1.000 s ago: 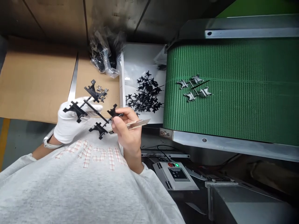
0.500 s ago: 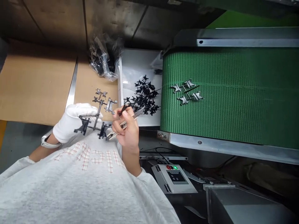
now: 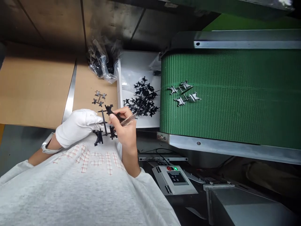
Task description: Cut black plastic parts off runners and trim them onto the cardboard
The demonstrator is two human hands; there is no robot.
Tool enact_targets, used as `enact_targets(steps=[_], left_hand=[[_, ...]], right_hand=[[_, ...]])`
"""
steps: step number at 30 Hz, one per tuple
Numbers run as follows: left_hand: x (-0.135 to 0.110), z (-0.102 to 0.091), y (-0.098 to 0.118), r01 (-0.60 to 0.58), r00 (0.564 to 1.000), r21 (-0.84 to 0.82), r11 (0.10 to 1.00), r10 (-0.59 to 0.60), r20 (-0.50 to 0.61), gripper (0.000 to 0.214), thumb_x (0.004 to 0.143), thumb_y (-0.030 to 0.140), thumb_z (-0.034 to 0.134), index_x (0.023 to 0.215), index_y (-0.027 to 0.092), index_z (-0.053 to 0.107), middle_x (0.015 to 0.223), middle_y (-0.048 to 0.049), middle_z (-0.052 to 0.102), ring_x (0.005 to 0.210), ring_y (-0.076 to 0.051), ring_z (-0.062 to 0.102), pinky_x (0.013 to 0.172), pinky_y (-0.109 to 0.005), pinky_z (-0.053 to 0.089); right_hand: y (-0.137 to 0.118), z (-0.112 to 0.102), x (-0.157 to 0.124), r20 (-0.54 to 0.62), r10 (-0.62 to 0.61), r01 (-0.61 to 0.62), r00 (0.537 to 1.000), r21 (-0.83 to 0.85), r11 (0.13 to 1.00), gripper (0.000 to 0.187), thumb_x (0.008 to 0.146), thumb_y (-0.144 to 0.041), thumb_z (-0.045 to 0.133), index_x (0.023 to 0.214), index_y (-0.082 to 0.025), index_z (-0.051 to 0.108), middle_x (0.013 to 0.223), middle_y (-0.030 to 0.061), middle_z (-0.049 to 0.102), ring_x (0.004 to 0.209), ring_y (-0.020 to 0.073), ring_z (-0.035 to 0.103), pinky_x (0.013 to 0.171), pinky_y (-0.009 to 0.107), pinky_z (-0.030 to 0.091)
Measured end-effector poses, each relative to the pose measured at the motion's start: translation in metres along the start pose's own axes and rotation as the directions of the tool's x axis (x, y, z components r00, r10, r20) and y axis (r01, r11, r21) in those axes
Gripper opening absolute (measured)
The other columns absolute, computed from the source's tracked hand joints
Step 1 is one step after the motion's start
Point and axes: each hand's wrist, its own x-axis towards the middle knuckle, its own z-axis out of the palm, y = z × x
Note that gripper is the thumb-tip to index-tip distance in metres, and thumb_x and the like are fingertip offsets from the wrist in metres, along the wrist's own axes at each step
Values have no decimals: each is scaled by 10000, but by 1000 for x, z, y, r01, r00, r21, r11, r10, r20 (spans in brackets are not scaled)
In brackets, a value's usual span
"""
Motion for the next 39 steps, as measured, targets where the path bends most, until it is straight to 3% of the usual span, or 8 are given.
enact_targets(steps=[3,8,11,18,25,30,35,39], left_hand=[[0,-5,3,-72,995,150,986,61,80,156,833,161,704,680,182,729,610,-7,629,557,-127,543,546,-246,454],[0,-19,7,-80,975,127,989,51,214,132,829,158,687,767,211,790,714,-34,744,623,-156,670,610,-251,542],[0,-27,0,-64,994,103,993,55,94,97,784,176,767,825,245,822,808,-49,793,662,-180,711,666,-281,597],[1,-24,-16,-116,978,266,957,157,-137,102,807,267,793,888,301,845,867,-48,810,811,-238,721,866,-410,600],[0,-31,-22,-172,962,415,894,243,-126,106,847,292,758,902,323,843,864,-37,811,913,-247,707,941,-413,575],[-1,-37,-31,-124,976,397,910,183,-115,101,794,300,795,888,309,832,873,-49,812,968,-276,721,1013,-476,567],[1,-32,-24,-170,971,343,924,216,-102,114,796,268,779,880,318,836,854,-50,804,860,-257,740,880,-416,611],[-1,-26,-6,-75,997,245,967,71,26,99,797,263,783,879,261,840,775,-43,790,688,-206,724,695,-317,615]], right_hand=[[5,0,1,-54,-16,13,998,-65,998,160,836,-338,719,814,-237,598,669,-54,606,612,106,568,547,234,418],[13,-10,9,189,247,-302,951,377,876,276,804,-409,694,787,-266,458,476,-144,491,342,43,203,383,188,218],[15,-15,10,266,296,-391,917,457,799,296,782,-410,696,803,-268,437,467,-165,486,324,22,90,367,172,163],[20,1,-1,334,318,-448,887,455,770,301,751,-445,721,869,-243,532,501,-133,541,319,1,133,380,180,157],[15,1,0,384,264,-431,885,456,779,385,741,-518,773,873,-238,544,608,-78,662,318,-2,221,377,193,176],[15,3,-1,395,268,-418,879,366,831,404,749,-514,819,846,-221,557,568,-80,624,346,10,240,376,210,172],[19,3,-2,216,154,-194,964,182,964,315,832,-484,763,824,-224,585,576,-65,585,457,63,407,430,214,297],[20,4,1,-54,83,-76,995,113,991,232,838,-401,753,851,-233,593,660,-60,580,518,63,459,465,202,345]])
